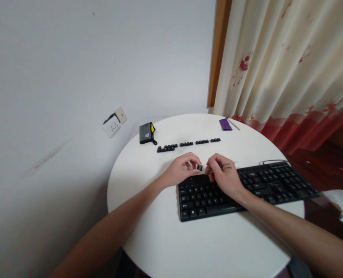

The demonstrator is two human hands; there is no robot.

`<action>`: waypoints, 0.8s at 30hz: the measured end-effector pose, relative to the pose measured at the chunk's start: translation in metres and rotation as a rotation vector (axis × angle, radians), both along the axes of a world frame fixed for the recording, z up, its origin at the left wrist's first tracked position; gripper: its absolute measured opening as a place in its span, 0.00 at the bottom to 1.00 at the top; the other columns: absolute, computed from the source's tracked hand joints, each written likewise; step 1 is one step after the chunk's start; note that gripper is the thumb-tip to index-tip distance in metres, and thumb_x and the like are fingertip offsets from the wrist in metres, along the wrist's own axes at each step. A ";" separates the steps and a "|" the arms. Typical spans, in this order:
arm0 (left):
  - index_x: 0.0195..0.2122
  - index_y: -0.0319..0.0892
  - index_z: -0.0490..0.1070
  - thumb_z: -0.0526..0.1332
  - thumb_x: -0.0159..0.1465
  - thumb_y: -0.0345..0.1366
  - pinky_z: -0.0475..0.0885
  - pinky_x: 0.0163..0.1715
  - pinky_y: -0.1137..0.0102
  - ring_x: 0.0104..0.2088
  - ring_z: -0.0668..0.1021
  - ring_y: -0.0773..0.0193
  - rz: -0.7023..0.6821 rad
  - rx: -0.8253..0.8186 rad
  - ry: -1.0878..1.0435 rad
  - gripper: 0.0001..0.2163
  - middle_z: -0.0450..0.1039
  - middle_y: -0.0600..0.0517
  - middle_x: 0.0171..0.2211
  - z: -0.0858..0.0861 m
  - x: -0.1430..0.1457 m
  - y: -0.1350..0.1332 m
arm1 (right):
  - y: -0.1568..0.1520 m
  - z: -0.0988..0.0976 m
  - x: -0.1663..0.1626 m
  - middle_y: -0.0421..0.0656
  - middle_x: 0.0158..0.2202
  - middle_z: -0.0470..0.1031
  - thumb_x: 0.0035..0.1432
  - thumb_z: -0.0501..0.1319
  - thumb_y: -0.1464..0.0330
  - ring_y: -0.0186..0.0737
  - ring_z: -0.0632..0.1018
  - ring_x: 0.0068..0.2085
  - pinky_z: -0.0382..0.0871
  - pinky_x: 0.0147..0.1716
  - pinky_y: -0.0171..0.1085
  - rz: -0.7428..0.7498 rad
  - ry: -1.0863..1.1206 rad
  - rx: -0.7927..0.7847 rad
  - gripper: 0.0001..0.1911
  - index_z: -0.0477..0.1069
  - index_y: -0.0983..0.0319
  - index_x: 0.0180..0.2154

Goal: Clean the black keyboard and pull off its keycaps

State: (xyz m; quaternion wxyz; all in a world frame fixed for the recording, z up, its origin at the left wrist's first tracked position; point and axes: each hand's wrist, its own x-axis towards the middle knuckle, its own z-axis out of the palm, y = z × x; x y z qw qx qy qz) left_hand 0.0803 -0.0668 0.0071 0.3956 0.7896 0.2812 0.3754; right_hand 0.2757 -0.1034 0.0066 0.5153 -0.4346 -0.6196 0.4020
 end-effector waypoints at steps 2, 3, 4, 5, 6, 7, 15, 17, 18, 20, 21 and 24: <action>0.39 0.39 0.73 0.66 0.61 0.36 0.69 0.37 0.71 0.38 0.74 0.65 0.022 -0.016 -0.034 0.08 0.71 0.48 0.41 0.000 -0.001 0.001 | 0.000 0.000 0.000 0.38 0.21 0.72 0.66 0.55 0.60 0.30 0.67 0.18 0.61 0.19 0.32 -0.008 0.008 -0.010 0.17 0.66 0.61 0.26; 0.39 0.39 0.73 0.66 0.61 0.36 0.69 0.37 0.71 0.38 0.74 0.65 0.037 -0.024 -0.048 0.08 0.71 0.48 0.40 0.000 -0.002 0.001 | 0.001 0.000 0.001 0.38 0.21 0.72 0.65 0.55 0.60 0.30 0.67 0.18 0.60 0.19 0.32 -0.012 0.012 -0.014 0.17 0.66 0.60 0.25; 0.39 0.39 0.72 0.66 0.61 0.36 0.69 0.37 0.70 0.39 0.74 0.65 0.055 -0.029 -0.057 0.08 0.71 0.48 0.40 0.000 -0.003 0.002 | 0.001 0.000 0.001 0.38 0.21 0.72 0.65 0.55 0.60 0.30 0.67 0.18 0.60 0.19 0.32 -0.016 0.013 -0.018 0.17 0.66 0.60 0.25; 0.39 0.39 0.73 0.66 0.61 0.36 0.69 0.37 0.70 0.38 0.74 0.65 0.072 -0.033 -0.062 0.08 0.72 0.48 0.40 0.000 -0.003 0.003 | 0.002 -0.001 0.001 0.38 0.21 0.71 0.65 0.55 0.59 0.31 0.67 0.18 0.60 0.19 0.32 -0.017 0.011 -0.021 0.18 0.66 0.60 0.25; 0.38 0.39 0.73 0.66 0.61 0.36 0.69 0.37 0.70 0.38 0.74 0.65 0.087 -0.036 -0.063 0.08 0.72 0.48 0.40 0.000 -0.004 0.003 | 0.003 -0.001 0.001 0.37 0.21 0.71 0.65 0.55 0.59 0.31 0.66 0.18 0.59 0.19 0.33 -0.021 0.005 -0.018 0.18 0.66 0.60 0.25; 0.38 0.39 0.73 0.67 0.61 0.37 0.69 0.37 0.70 0.38 0.74 0.65 0.099 -0.038 -0.067 0.08 0.72 0.47 0.40 0.000 -0.004 0.003 | 0.003 -0.001 0.001 0.37 0.21 0.69 0.66 0.55 0.59 0.31 0.66 0.19 0.58 0.20 0.33 -0.028 -0.007 -0.009 0.18 0.66 0.60 0.25; 0.41 0.40 0.75 0.67 0.61 0.37 0.70 0.36 0.71 0.36 0.74 0.66 0.105 -0.023 -0.074 0.09 0.73 0.47 0.40 0.000 -0.004 0.002 | 0.002 0.001 0.005 0.36 0.20 0.56 0.69 0.48 0.56 0.36 0.62 0.25 0.57 0.28 0.36 -0.102 -0.125 0.083 0.24 0.64 0.60 0.24; 0.41 0.40 0.76 0.67 0.61 0.37 0.70 0.36 0.71 0.36 0.74 0.66 0.099 -0.002 -0.073 0.09 0.73 0.47 0.40 0.000 -0.004 0.003 | 0.002 0.002 0.005 0.37 0.22 0.59 0.70 0.46 0.56 0.36 0.64 0.27 0.58 0.30 0.37 -0.096 -0.128 0.125 0.24 0.63 0.60 0.24; 0.40 0.40 0.76 0.67 0.61 0.38 0.70 0.36 0.70 0.36 0.74 0.65 0.099 0.003 -0.071 0.09 0.73 0.47 0.40 0.000 -0.005 0.003 | 0.002 0.003 0.005 0.38 0.23 0.61 0.70 0.46 0.56 0.37 0.65 0.28 0.59 0.32 0.37 -0.092 -0.126 0.150 0.24 0.63 0.60 0.25; 0.40 0.41 0.77 0.67 0.61 0.39 0.69 0.36 0.70 0.36 0.74 0.65 0.101 0.012 -0.067 0.10 0.73 0.47 0.40 0.000 -0.005 0.003 | 0.002 0.004 0.005 0.40 0.26 0.63 0.70 0.45 0.56 0.38 0.66 0.31 0.60 0.34 0.37 -0.080 -0.121 0.187 0.24 0.62 0.59 0.25; 0.40 0.41 0.77 0.67 0.60 0.40 0.69 0.35 0.71 0.36 0.74 0.65 0.101 0.019 -0.064 0.10 0.74 0.47 0.39 0.001 -0.005 0.004 | 0.002 0.004 0.005 0.40 0.26 0.64 0.70 0.45 0.56 0.38 0.67 0.31 0.61 0.35 0.37 -0.069 -0.119 0.193 0.23 0.63 0.59 0.26; 0.39 0.41 0.78 0.68 0.60 0.41 0.68 0.33 0.71 0.33 0.73 0.66 0.108 0.050 -0.055 0.10 0.73 0.47 0.38 0.002 -0.005 0.003 | 0.002 0.002 0.004 0.41 0.27 0.67 0.70 0.46 0.55 0.37 0.68 0.30 0.62 0.32 0.36 0.009 -0.079 0.156 0.22 0.66 0.60 0.29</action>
